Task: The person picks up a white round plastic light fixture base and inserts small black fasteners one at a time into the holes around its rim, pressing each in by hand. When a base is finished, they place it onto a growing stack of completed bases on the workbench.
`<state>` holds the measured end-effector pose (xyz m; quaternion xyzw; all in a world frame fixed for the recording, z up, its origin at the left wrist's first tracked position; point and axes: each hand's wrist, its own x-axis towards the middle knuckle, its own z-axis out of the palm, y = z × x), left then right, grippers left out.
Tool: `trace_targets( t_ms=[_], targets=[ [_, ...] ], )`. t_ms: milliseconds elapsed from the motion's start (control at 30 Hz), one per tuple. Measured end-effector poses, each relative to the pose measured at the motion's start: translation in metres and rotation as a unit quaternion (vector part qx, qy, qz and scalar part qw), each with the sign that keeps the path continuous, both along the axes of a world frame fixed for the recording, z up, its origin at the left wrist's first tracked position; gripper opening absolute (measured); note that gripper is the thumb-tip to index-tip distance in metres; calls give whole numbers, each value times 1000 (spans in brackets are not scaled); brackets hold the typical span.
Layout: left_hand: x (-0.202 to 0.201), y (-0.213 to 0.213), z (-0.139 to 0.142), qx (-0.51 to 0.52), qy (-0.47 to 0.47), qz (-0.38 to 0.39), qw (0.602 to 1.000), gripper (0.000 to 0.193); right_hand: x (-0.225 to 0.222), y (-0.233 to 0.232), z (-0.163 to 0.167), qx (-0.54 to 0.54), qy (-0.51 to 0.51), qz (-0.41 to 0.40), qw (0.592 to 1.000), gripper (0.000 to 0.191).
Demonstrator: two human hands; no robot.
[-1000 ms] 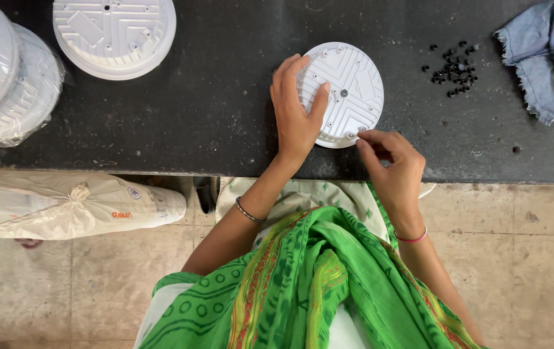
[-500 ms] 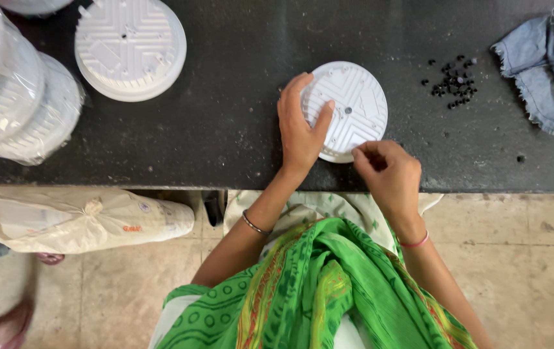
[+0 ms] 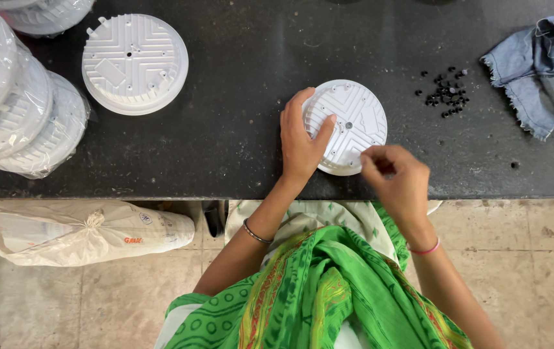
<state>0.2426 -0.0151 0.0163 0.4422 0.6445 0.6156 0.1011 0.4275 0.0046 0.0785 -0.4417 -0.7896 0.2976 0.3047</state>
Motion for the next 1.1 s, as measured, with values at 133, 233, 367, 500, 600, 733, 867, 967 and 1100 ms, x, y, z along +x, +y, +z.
trace_targets(
  t_ms=[133, 233, 367, 500, 600, 733, 867, 967, 1100],
  targets=[
    [-1, 0, 2, -11, -9, -29, 999, 60, -4, 34, 3, 43, 23, -6, 999, 11],
    [-1, 1, 4, -16, -16, -38, 999, 61, -14, 63, 6, 101, 28, 30, 994, 11],
    [-1, 0, 8, -14, -17, -39, 999, 62, -31, 89, 10, 138, -1, 74, 988, 10],
    [0, 0, 9, -5, -12, -37, 999, 62, -39, 99, 14, 143, -28, 115, 983, 13],
    [-3, 0, 6, -6, -12, -34, 999, 62, -43, 100, 15, 141, -51, 130, 980, 13],
    [-4, 1, 3, -11, -17, -38, 999, 62, -45, 99, 16, 150, -76, 136, 976, 11],
    [-5, 0, 2, -20, -26, -46, 998, 64, -48, 97, 18, 168, -88, 136, 972, 11],
    [-6, 0, 2, -6, -20, -48, 999, 65, -49, 96, 19, 171, -106, 136, 970, 11],
    [-6, -2, 2, -12, -26, -49, 998, 65, -50, 95, 19, 195, -122, 135, 964, 10]
  ],
)
